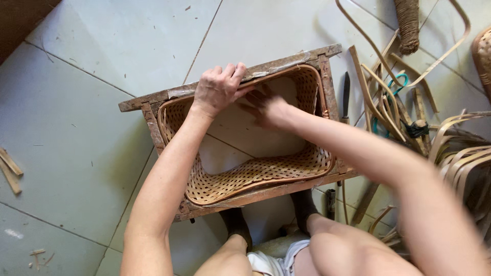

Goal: The person sits on the floor and fits a woven bamboo basket body into a wooden frame mold, pressing and aligning its rim. They then bend flexible bamboo strips around the basket rim and place additional curved strips across the basket opening, adjusting each piece by hand.

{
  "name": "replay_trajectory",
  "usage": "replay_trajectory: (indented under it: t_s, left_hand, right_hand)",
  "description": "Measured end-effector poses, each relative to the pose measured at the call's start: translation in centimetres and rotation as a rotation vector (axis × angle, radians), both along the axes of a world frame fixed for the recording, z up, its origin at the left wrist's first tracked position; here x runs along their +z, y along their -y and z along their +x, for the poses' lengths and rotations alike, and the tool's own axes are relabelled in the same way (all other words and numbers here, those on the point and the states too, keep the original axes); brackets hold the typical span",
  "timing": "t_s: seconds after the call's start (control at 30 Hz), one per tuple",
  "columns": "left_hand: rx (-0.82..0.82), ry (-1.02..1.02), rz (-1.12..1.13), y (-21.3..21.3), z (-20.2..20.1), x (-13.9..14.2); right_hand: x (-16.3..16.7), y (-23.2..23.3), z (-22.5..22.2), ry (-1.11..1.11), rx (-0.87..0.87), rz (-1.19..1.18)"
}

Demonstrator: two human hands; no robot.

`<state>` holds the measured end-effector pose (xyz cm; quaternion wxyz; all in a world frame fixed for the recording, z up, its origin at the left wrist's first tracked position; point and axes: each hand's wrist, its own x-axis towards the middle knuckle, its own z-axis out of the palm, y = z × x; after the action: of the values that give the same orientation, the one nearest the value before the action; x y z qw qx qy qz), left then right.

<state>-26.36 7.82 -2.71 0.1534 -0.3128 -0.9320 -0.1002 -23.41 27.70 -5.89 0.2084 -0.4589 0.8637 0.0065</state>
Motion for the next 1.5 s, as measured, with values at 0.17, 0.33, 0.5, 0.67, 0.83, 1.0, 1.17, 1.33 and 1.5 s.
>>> replay_trajectory:
  t_s: [0.17,0.33,0.5,0.67,0.83,1.0,1.17,1.33,1.5]
  left_hand:
    - [0.007,0.027,0.033,0.0,0.0,1.0]
    - [0.104,0.18,0.031,-0.3,0.5,2.3]
    - [0.186,0.158,0.014,-1.0,0.9,2.0]
    - [0.143,0.106,-0.018,-0.7,0.7,0.7]
    - [0.102,0.123,0.007,-0.3,0.7,0.0]
    - [0.123,0.085,0.014,-0.2,0.9,0.2]
    - [0.134,0.131,-0.032,-0.4,0.7,1.0]
    - [0.172,0.312,-0.086,-0.4,1.5,1.7]
    - [0.022,0.088,0.422,-2.0,3.2,7.4]
  right_hand:
    - [1.5,-7.3,2.9,0.036,0.418,1.058]
    - [0.0,-10.4,3.2,0.043,0.445,1.089]
    - [-0.2,-7.7,2.2,0.083,0.319,1.081]
    - [-1.0,0.9,-2.5,0.395,-0.155,0.21]
    - [-1.3,3.7,-3.9,0.595,-0.3,-0.164]
    - [-1.3,2.5,8.3,0.931,-0.152,0.094]
    - [-0.5,1.8,14.0,1.058,-0.147,-0.012]
    - [6.0,-2.1,6.4,0.748,-0.127,-0.45]
    - [8.8,-16.7,-4.8,0.298,-0.818,-1.318]
